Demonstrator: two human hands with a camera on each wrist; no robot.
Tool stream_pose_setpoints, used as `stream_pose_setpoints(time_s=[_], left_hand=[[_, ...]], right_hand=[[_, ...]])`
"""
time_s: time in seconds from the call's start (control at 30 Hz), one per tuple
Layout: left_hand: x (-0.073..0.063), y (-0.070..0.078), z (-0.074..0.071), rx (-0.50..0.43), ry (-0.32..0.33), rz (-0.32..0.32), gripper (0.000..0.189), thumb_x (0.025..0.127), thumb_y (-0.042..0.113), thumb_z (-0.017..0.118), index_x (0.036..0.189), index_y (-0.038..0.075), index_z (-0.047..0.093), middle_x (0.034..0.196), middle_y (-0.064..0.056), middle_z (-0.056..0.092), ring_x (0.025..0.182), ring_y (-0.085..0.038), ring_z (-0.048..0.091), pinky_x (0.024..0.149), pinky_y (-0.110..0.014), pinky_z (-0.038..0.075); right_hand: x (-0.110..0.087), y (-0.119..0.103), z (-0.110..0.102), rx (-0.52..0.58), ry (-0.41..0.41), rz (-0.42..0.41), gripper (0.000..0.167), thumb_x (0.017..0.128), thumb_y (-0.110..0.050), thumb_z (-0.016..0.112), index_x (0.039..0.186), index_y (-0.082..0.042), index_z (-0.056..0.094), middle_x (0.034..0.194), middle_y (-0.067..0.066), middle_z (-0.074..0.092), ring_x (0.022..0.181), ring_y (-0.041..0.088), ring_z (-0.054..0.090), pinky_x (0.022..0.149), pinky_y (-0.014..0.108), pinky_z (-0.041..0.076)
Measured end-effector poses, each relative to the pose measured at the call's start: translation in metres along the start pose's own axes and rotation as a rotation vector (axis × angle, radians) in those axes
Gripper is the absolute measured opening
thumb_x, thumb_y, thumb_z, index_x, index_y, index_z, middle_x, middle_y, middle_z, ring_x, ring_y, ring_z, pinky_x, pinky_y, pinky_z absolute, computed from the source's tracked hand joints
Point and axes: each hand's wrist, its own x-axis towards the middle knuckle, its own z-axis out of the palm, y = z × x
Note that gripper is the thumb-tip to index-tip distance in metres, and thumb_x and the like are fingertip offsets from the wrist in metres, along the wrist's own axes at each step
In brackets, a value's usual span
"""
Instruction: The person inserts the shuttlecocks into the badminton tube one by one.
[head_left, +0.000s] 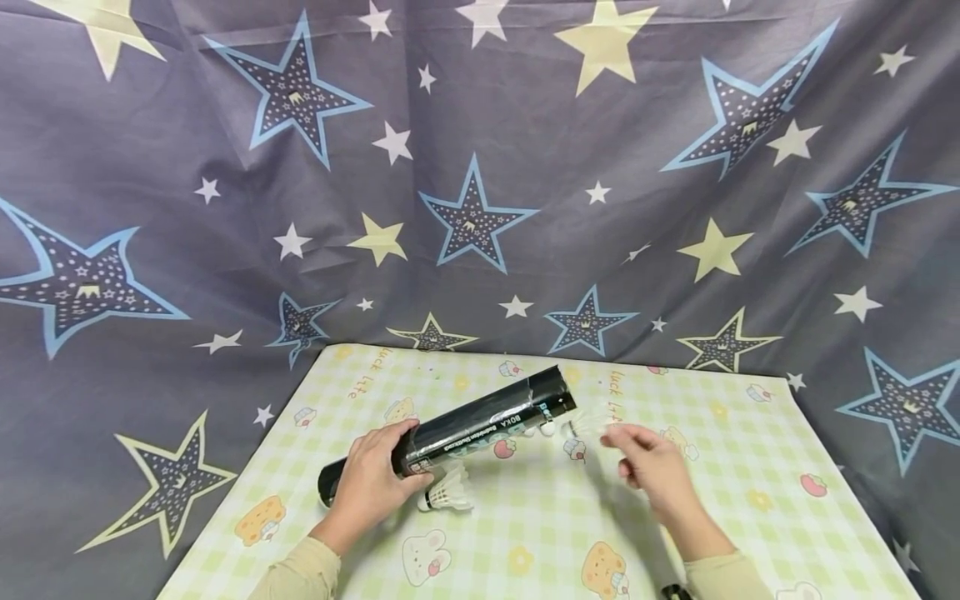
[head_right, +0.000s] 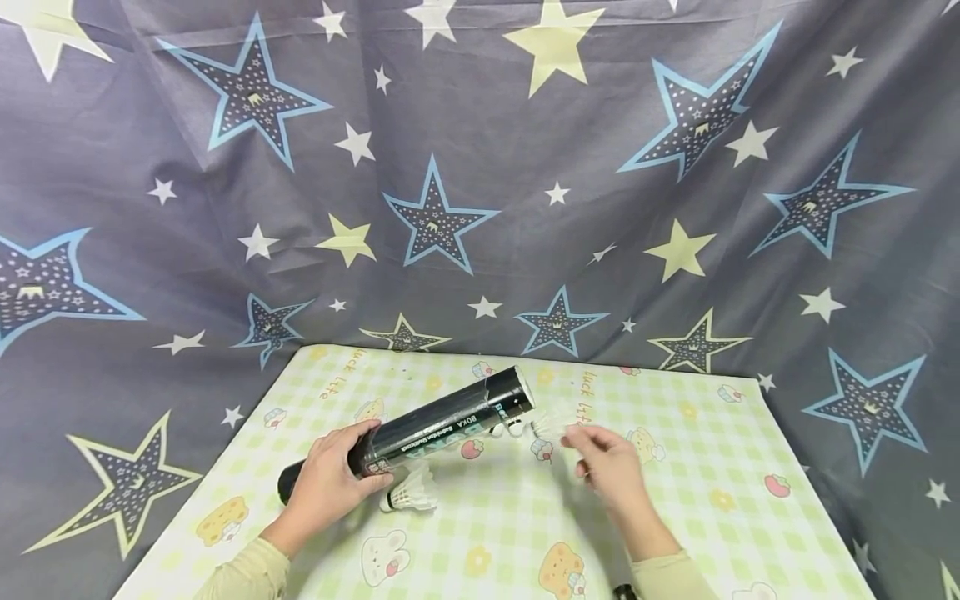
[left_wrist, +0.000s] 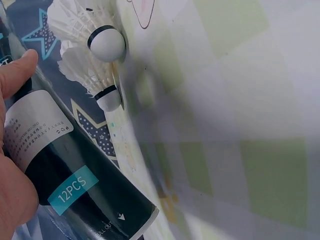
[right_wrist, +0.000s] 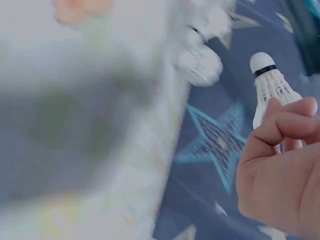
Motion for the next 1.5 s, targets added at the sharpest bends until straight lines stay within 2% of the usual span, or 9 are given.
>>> stream_pose_setpoints(time_s=[0.2, 0.43, 0.57, 0.7, 0.87, 1.0, 1.33, 1.4, 1.5], left_hand=[[-0.002, 0.002, -0.001, 0.001, -0.012, 0.014, 0.091, 0.067, 0.035, 0.104, 0.146, 0.017, 0.064, 0.142, -0.006, 0.071, 0.129, -0.031, 0.067, 0.111, -0.053, 0.048], [-0.004, 0.009, 0.0, -0.036, -0.051, 0.069, 0.088, 0.068, 0.037, 0.103, 0.145, 0.019, 0.065, 0.141, -0.004, 0.072, 0.128, -0.029, 0.067, 0.113, -0.054, 0.048], [-0.006, 0.012, 0.0, -0.047, -0.057, 0.091, 0.089, 0.068, 0.038, 0.103, 0.146, 0.019, 0.064, 0.141, -0.002, 0.071, 0.129, -0.028, 0.066, 0.115, -0.054, 0.048], [-0.007, 0.012, -0.001, -0.055, -0.042, 0.085, 0.089, 0.068, 0.038, 0.103, 0.146, 0.019, 0.064, 0.141, -0.002, 0.071, 0.129, -0.027, 0.066, 0.115, -0.054, 0.048], [-0.007, 0.012, 0.0, -0.053, -0.04, 0.1, 0.089, 0.068, 0.038, 0.103, 0.146, 0.018, 0.064, 0.141, -0.002, 0.071, 0.129, -0.027, 0.066, 0.114, -0.053, 0.048], [-0.007, 0.013, 0.001, -0.043, -0.033, 0.12, 0.089, 0.067, 0.037, 0.104, 0.145, 0.018, 0.065, 0.141, -0.002, 0.071, 0.129, -0.027, 0.066, 0.113, -0.052, 0.049], [-0.01, 0.013, 0.0, -0.045, -0.027, 0.146, 0.089, 0.065, 0.035, 0.105, 0.143, 0.019, 0.066, 0.141, -0.001, 0.072, 0.128, -0.025, 0.067, 0.114, -0.05, 0.048], [-0.011, 0.013, 0.001, -0.045, -0.031, 0.15, 0.089, 0.065, 0.036, 0.105, 0.143, 0.019, 0.066, 0.141, -0.001, 0.072, 0.129, -0.025, 0.067, 0.114, -0.05, 0.048], [-0.012, 0.012, 0.001, -0.039, -0.026, 0.156, 0.089, 0.065, 0.035, 0.105, 0.143, 0.02, 0.065, 0.141, -0.001, 0.072, 0.129, -0.025, 0.067, 0.114, -0.049, 0.048]], right_hand=[[-0.018, -0.032, -0.023, 0.169, 0.011, -0.21, 0.014, 0.107, -0.024, 0.068, 0.105, -0.02, 0.081, 0.092, -0.014, 0.081, 0.053, 0.004, 0.053, 0.048, 0.022, 0.037], [-0.022, -0.035, -0.014, 0.089, -0.17, -0.333, 0.017, 0.108, -0.014, 0.064, 0.105, -0.019, 0.08, 0.094, -0.013, 0.08, 0.054, 0.001, 0.052, 0.048, 0.02, 0.037], [-0.022, -0.031, -0.011, 0.074, -0.236, -0.366, 0.022, 0.108, -0.008, 0.062, 0.109, -0.022, 0.079, 0.092, -0.013, 0.078, 0.056, 0.001, 0.05, 0.047, 0.023, 0.035], [-0.023, -0.029, -0.01, 0.087, -0.25, -0.38, 0.028, 0.111, -0.01, 0.056, 0.132, -0.022, 0.071, 0.095, -0.01, 0.078, 0.054, 0.002, 0.049, 0.046, 0.031, 0.029], [-0.022, -0.028, -0.008, 0.031, -0.243, -0.345, 0.043, 0.114, -0.02, 0.054, 0.155, -0.011, 0.054, 0.095, -0.01, 0.076, 0.053, 0.003, 0.049, 0.046, 0.028, 0.035], [-0.022, -0.026, -0.007, -0.036, -0.217, -0.371, 0.048, 0.113, -0.02, 0.055, 0.156, 0.001, 0.05, 0.09, -0.01, 0.071, 0.051, 0.004, 0.044, 0.043, 0.031, 0.035], [-0.023, -0.02, -0.004, -0.084, -0.239, -0.555, 0.04, 0.106, 0.0, 0.062, 0.146, 0.004, 0.06, 0.085, -0.013, 0.064, 0.052, 0.002, 0.043, 0.041, 0.034, 0.033], [-0.024, -0.022, -0.004, -0.068, -0.252, -0.536, 0.043, 0.105, 0.001, 0.062, 0.148, 0.004, 0.057, 0.085, -0.012, 0.064, 0.054, 0.003, 0.045, 0.042, 0.033, 0.035], [-0.026, -0.027, -0.005, -0.045, -0.281, -0.419, 0.052, 0.105, -0.001, 0.063, 0.153, 0.003, 0.047, 0.084, -0.01, 0.062, 0.054, 0.005, 0.046, 0.043, 0.028, 0.036]])
